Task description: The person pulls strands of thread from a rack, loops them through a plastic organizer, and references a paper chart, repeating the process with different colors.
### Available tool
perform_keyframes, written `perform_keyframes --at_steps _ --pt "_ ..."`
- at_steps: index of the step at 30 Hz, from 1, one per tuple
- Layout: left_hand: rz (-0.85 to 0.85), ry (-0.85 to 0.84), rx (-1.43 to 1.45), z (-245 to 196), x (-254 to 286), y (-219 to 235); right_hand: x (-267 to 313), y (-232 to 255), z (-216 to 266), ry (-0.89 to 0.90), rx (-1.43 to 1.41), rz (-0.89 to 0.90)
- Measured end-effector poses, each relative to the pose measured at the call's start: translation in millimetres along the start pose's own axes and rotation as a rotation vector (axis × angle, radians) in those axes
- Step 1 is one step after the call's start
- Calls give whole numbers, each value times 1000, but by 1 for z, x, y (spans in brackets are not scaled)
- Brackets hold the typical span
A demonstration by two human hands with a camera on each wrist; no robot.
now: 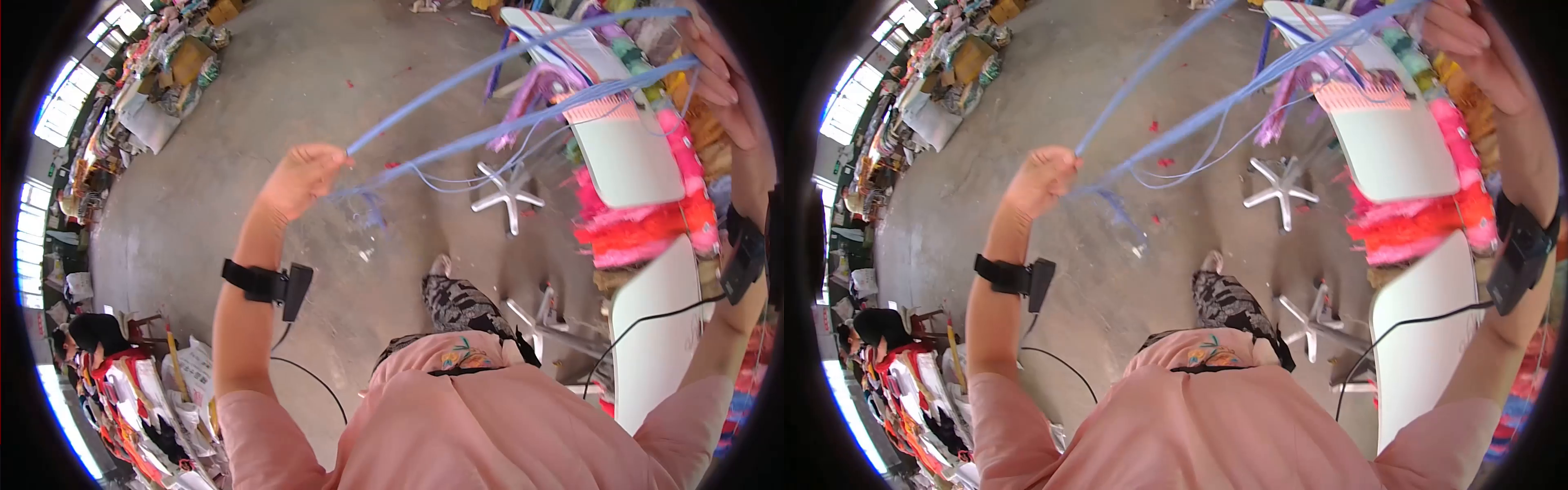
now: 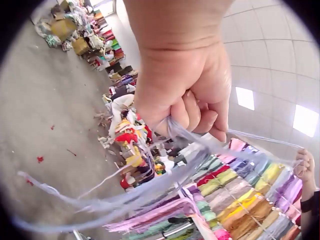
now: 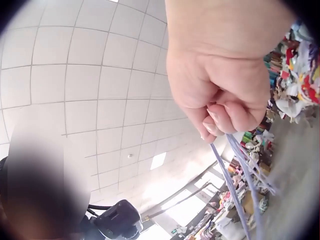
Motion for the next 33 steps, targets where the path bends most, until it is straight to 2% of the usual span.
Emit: perform_keyframes --at_steps 4,7,10,13,16,22,25,28,30,32,33 --pt "-204 106 -289 -14 -66 47 -30 54 -4 17 57 -88" --pt "-267 144 -286 -22 -121 78 -62 96 -5 44 80 -117" --pt "-368 203 -551 -24 -166 97 -95 128 -9 42 93 -138" --pt "-395 167 -553 -30 -216 113 -121 149 -15 27 115 -172" --pt "-311 74 -635 -30 -282 141 -141 169 -25 -4 139 -244" --pt "-319 68 -993 -49 -409 180 -158 219 -49 -19 260 -467" --pt "-255 -8 -1120 -53 -461 179 -146 236 -49 -18 362 -633" --pt "-100 33 -1108 -73 -501 149 -113 239 -58 7 487 -885" --pt "146 -1 -1014 -68 -526 126 -86 236 -65 31 605 -1072" --pt "472 62 -967 -86 -525 77 -59 233 -72 69 766 -1266" --pt "564 104 -1041 -96 -519 51 -44 232 -76 91 850 -1368"
Point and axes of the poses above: each hand's wrist, its own x-axis away from the middle knuckle, its own y-axis out of the back of the hand, z = x × y, the point moved 1 cm from there along -x, towards the middle knuckle, and after that the axes turned 15 degrees about y, right-handed, at the moved point
